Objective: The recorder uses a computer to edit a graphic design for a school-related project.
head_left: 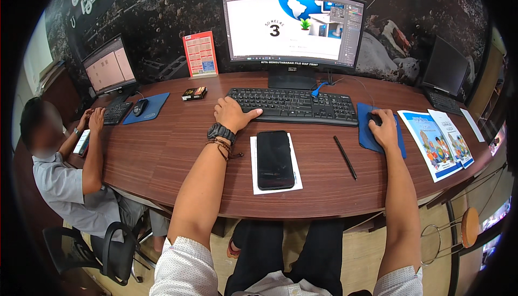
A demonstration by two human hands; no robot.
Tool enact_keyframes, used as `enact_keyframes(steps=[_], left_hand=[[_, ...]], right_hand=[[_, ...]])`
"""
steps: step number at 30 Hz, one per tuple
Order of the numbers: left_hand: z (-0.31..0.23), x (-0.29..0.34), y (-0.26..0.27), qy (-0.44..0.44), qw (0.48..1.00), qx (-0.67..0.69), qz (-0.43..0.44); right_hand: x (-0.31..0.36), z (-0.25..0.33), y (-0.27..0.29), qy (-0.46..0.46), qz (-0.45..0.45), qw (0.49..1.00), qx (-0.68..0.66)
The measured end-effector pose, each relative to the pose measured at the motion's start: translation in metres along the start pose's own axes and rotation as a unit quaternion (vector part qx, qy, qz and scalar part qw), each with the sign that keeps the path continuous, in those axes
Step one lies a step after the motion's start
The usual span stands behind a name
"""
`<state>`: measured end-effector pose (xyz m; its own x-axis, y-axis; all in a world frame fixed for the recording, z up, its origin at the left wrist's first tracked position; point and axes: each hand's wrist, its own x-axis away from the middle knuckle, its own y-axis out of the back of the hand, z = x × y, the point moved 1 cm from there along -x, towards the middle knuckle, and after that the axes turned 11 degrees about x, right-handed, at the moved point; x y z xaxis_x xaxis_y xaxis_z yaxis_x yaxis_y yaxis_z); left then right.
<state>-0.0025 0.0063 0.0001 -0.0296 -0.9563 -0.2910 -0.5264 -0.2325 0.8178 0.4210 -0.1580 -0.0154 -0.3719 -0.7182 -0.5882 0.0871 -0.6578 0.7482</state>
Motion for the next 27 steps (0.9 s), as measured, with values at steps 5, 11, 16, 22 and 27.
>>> enact_keyframes(steps=[5,11,16,22,27], left_hand=[[-0.001,0.000,-0.001,0.000,1.000,0.004,0.003],[-0.003,-0.001,-0.002,-0.022,1.000,-0.006,-0.008],[0.004,-0.002,-0.001,-0.011,1.000,-0.005,-0.008],[-0.003,0.000,-0.001,-0.006,1.000,0.002,-0.008],[0.000,-0.001,-0.001,-0.021,1.000,-0.007,-0.010]], right_hand=[[0.002,0.003,0.003,-0.010,0.004,1.000,0.001],[0.000,0.029,-0.001,0.121,-0.077,0.989,0.027],[0.008,0.079,-0.014,0.241,0.008,0.970,-0.042],[0.013,0.084,-0.014,0.251,0.061,0.966,0.005],[0.012,0.090,-0.018,0.255,0.062,0.965,0.017]])
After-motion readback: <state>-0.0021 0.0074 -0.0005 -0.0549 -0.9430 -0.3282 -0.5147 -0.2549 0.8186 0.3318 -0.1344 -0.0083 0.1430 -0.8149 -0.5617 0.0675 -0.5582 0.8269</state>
